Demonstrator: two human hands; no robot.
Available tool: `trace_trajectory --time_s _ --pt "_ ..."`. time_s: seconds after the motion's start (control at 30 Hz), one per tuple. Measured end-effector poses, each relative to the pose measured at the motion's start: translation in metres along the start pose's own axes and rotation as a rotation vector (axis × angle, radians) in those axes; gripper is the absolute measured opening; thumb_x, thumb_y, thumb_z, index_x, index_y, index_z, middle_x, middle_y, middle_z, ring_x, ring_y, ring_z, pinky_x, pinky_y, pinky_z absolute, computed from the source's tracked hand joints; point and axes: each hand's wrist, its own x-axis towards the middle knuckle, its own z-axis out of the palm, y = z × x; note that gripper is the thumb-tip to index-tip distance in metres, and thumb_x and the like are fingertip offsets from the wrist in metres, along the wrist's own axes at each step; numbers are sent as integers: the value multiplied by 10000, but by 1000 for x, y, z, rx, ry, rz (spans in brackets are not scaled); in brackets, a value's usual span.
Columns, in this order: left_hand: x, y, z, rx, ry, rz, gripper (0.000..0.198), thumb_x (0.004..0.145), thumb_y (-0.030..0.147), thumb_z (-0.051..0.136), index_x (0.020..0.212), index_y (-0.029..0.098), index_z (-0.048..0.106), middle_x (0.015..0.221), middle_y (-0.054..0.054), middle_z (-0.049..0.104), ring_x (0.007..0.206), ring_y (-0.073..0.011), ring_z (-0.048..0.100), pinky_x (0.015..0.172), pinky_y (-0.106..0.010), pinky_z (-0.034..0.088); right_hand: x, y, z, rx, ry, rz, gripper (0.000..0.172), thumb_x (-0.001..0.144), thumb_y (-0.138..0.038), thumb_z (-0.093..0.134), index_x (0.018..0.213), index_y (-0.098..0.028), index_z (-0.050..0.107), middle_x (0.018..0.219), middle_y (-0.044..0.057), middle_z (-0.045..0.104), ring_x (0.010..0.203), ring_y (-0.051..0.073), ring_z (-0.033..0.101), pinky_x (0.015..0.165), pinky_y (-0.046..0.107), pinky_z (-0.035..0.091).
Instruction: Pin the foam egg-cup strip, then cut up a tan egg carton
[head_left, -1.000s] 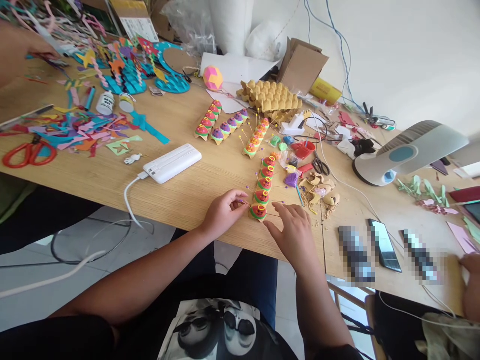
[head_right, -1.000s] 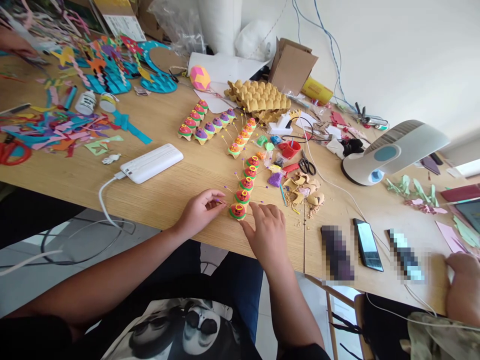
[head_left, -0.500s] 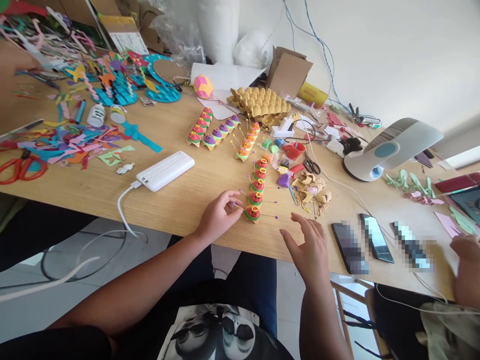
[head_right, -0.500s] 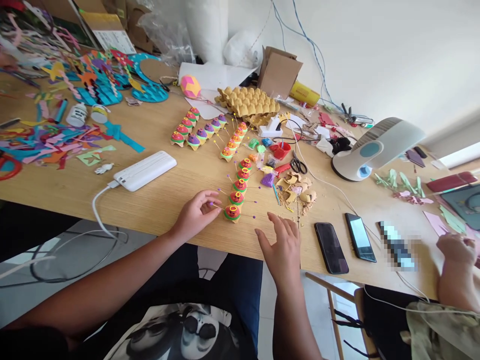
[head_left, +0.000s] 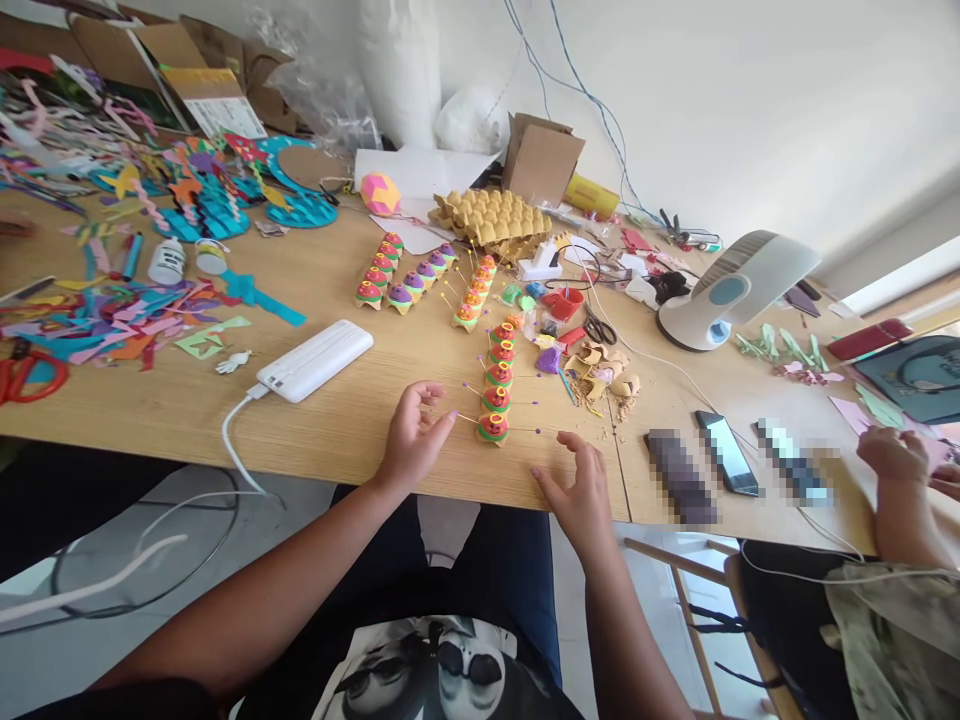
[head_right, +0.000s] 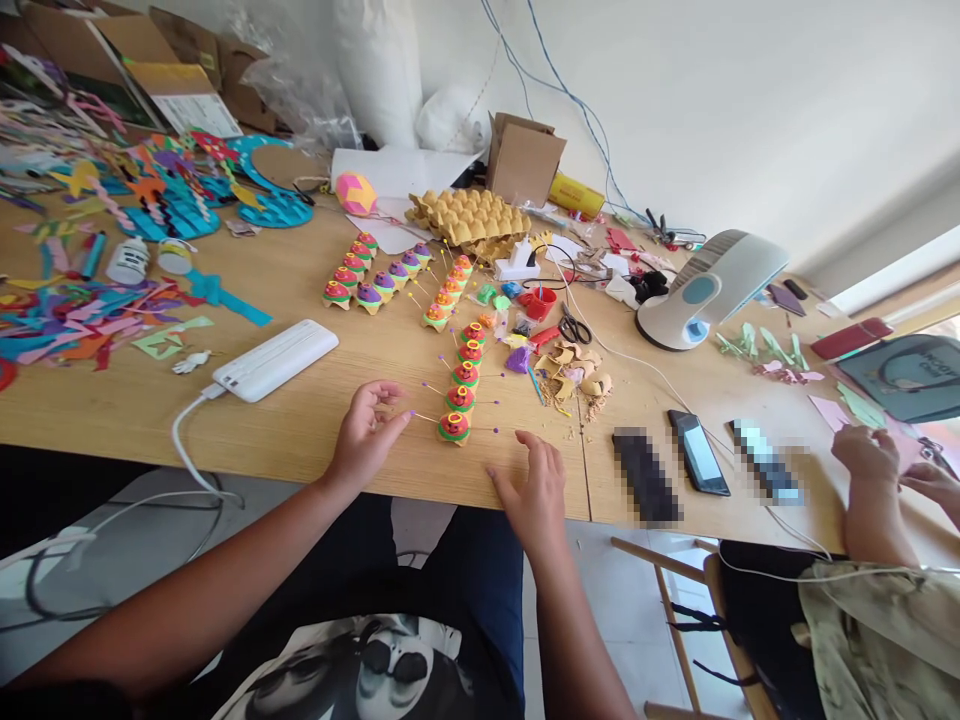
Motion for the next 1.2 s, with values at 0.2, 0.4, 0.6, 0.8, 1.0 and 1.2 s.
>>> trace_trajectory --time_s 0.2,0.4,0.6,0.8,1.0,1.2 --pt "-2 -2 -1 39 26 2 385 835 319 696 1187 244 562 1274 -79 633 1194 -232 571 893 -338 476 14 -31 0 -264 15 -111 430 942 -408 701 1331 -250 610 1361 145 582 1285 344 504 1090 544 398" --pt "0 -8 -4 -43 71 -35 373 875 334 666 1226 263 558 1342 -77 598 1229 -225 565 951 -334 491 41 -56 9 -430 -104 -207 493 909 -437 748 1349 -248 633 1441 149 553 1367 361 432 1156 553 306" --pt "3 -16 -6 -101 85 -90 357 892 368 665 1222 270 569 1306 -65 603 1138 -192 606 927 -301 509 50 -58 20 -446 -143 -230 462 913 -442 750 1328 -266 652 1447 129 565 1385 344 428 1197 560 258" --pt "35 -15 -20 61 -4 -61 422 855 370 698 1242 254 576 1309 -84 604 1199 -235 572 934 -342 495 54 -53 23 -450 -158 -245 454 890 -403 781 1308 -271 667 1451 126 575 1401 346 432 1209 577 246" --pt "111 -6 -35 554 -30 397 474 753 256 773 1202 248 623 1265 -107 591 1296 -337 503 1170 -508 356 57 -51 26 -422 -170 -238 437 871 -384 796 1279 -285 674 1430 119 585 1398 355 437 1196 606 266" --pt "171 -3 -12 757 -93 444 504 713 262 831 1191 246 674 1470 -141 468 1459 -446 308 1222 -601 254 59 -53 26 -423 -181 -239 370 859 -387 813 1197 -294 697 1418 109 597 1397 359 441 1194 631 270"
